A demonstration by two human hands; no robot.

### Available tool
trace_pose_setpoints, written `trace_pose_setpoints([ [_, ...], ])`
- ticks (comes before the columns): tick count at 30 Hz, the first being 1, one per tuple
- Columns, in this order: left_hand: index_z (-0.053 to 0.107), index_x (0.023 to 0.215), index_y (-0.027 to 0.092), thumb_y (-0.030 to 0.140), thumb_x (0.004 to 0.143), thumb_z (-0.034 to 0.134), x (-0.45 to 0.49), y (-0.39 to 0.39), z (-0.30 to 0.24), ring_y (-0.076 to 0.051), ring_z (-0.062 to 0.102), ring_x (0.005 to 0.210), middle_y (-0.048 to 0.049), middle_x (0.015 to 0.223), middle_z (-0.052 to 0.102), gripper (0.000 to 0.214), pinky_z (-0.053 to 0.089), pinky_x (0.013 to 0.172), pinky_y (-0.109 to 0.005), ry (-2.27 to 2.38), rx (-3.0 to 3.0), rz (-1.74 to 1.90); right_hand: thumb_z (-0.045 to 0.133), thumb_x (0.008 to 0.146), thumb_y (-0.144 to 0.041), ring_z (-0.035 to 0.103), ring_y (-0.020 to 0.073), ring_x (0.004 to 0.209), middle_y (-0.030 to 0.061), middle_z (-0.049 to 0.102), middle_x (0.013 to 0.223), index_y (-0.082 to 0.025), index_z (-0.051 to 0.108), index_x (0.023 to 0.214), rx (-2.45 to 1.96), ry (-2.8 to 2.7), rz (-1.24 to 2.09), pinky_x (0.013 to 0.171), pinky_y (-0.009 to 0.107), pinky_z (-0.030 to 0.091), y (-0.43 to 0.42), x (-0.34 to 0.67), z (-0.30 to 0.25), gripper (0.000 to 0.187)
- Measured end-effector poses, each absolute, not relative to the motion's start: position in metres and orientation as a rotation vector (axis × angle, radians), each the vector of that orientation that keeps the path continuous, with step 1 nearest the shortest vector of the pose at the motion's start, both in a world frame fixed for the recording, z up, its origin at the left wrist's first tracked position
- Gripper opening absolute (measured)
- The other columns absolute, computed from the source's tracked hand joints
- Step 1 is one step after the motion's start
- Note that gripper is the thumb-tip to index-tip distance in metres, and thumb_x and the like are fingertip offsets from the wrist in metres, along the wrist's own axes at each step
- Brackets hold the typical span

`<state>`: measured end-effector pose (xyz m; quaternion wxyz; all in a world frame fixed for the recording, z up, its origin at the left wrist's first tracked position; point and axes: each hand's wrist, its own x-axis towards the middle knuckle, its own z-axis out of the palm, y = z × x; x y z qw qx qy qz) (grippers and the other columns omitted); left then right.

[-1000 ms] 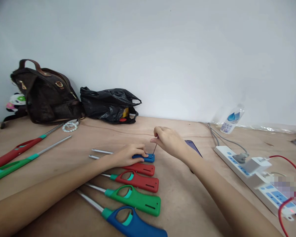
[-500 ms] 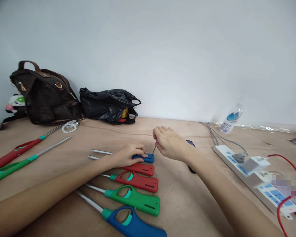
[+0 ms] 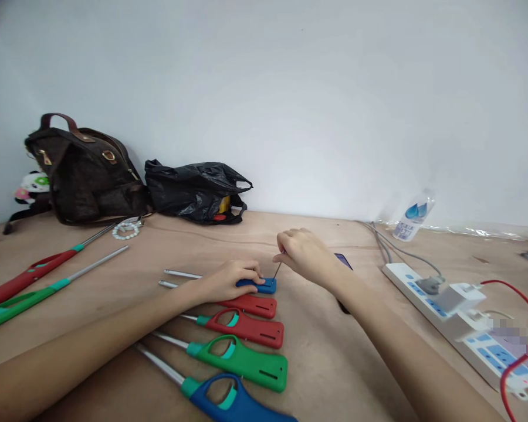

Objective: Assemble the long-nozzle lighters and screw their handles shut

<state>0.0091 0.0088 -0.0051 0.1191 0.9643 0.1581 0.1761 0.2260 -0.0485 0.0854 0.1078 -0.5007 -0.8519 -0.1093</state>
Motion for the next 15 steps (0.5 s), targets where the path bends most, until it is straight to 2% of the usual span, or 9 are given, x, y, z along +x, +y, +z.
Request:
trace_pose_setpoints([
  [2, 0.069, 0.100, 0.019, 0.019, 0.089, 0.058, 0.009, 0.010, -0.007, -0.018, 0.063, 0.089, -0.0042, 0.100, 0.063, 0.015, 0.047, 0.080, -0.024, 0.461, 2.816, 0.518, 0.058, 0.089, -0.030, 0.057, 0.0199, 0.065, 0.0058, 0.062, 0.069, -0.019, 0.050, 0.069, -1.550, -2.527, -0.385, 0.060, 0.029, 0.034, -0.047, 0.222, 0.087, 0.024],
  [4, 0.069, 0.100, 0.019, 0.019, 0.090, 0.058, 0.009, 0.011, -0.008, -0.018, 0.062, 0.091, -0.0042, 0.101, 0.063, 0.015, 0.047, 0.082, -0.025, 0.452, 2.809, 0.528, 0.055, 0.090, -0.030, 0.058, 0.0217, 0.071, 0.0075, 0.063, 0.074, -0.018, 0.053, 0.075, -1.505, -2.543, -0.410, 0.063, 0.030, 0.036, -0.046, 0.218, 0.089, 0.019],
  [6, 0.069, 0.100, 0.020, 0.019, 0.089, 0.058, 0.010, 0.011, -0.008, -0.018, 0.062, 0.092, -0.0040, 0.100, 0.064, 0.016, 0.047, 0.082, -0.025, 0.443, 2.807, 0.535, 0.056, 0.086, -0.020, 0.059, 0.0222, 0.082, 0.0098, 0.064, 0.091, -0.016, 0.054, 0.089, -1.369, -2.564, -0.346, 0.068, 0.030, 0.039, -0.047, 0.216, 0.090, 0.006],
  [8, 0.070, 0.100, 0.020, 0.019, 0.089, 0.059, 0.010, 0.010, -0.006, -0.018, 0.062, 0.092, -0.0040, 0.099, 0.064, 0.016, 0.047, 0.082, -0.025, 0.444, 2.813, 0.537, 0.055, 0.082, -0.008, 0.058, 0.0194, 0.086, 0.0097, 0.062, 0.101, -0.015, 0.052, 0.097, -1.277, -2.579, -0.225, 0.068, 0.027, 0.041, -0.047, 0.214, 0.090, 0.017],
  [10, 0.070, 0.100, 0.019, 0.019, 0.088, 0.060, 0.011, 0.009, -0.004, -0.018, 0.062, 0.091, -0.0045, 0.100, 0.064, 0.016, 0.047, 0.081, -0.026, 0.458, 2.823, 0.535, 0.051, 0.082, -0.004, 0.058, 0.0162, 0.079, 0.0073, 0.063, 0.097, -0.016, 0.052, 0.092, -1.315, -2.574, -0.144, 0.063, 0.025, 0.039, -0.045, 0.211, 0.090, 0.016],
  [12, 0.070, 0.099, 0.019, 0.018, 0.088, 0.060, 0.011, 0.008, -0.003, -0.019, 0.062, 0.092, -0.0049, 0.102, 0.065, 0.015, 0.047, 0.082, -0.026, 0.466, 2.828, 0.537, 0.052, 0.087, -0.010, 0.058, 0.0159, 0.072, 0.0061, 0.064, 0.089, -0.017, 0.053, 0.085, -1.437, -2.548, -0.165, 0.059, 0.025, 0.037, -0.042, 0.208, 0.089, 0.007],
  [15, 0.070, 0.099, 0.019, 0.018, 0.088, 0.060, 0.011, 0.008, -0.003, -0.019, 0.062, 0.094, -0.0051, 0.104, 0.065, 0.015, 0.047, 0.083, -0.026, 0.458, 2.827, 0.545, 0.053, 0.091, -0.023, 0.061, 0.0202, 0.072, 0.0093, 0.067, 0.085, -0.015, 0.055, 0.084, -1.590, -2.533, -0.310, 0.058, 0.028, 0.035, -0.041, 0.205, 0.088, 0.011],
])
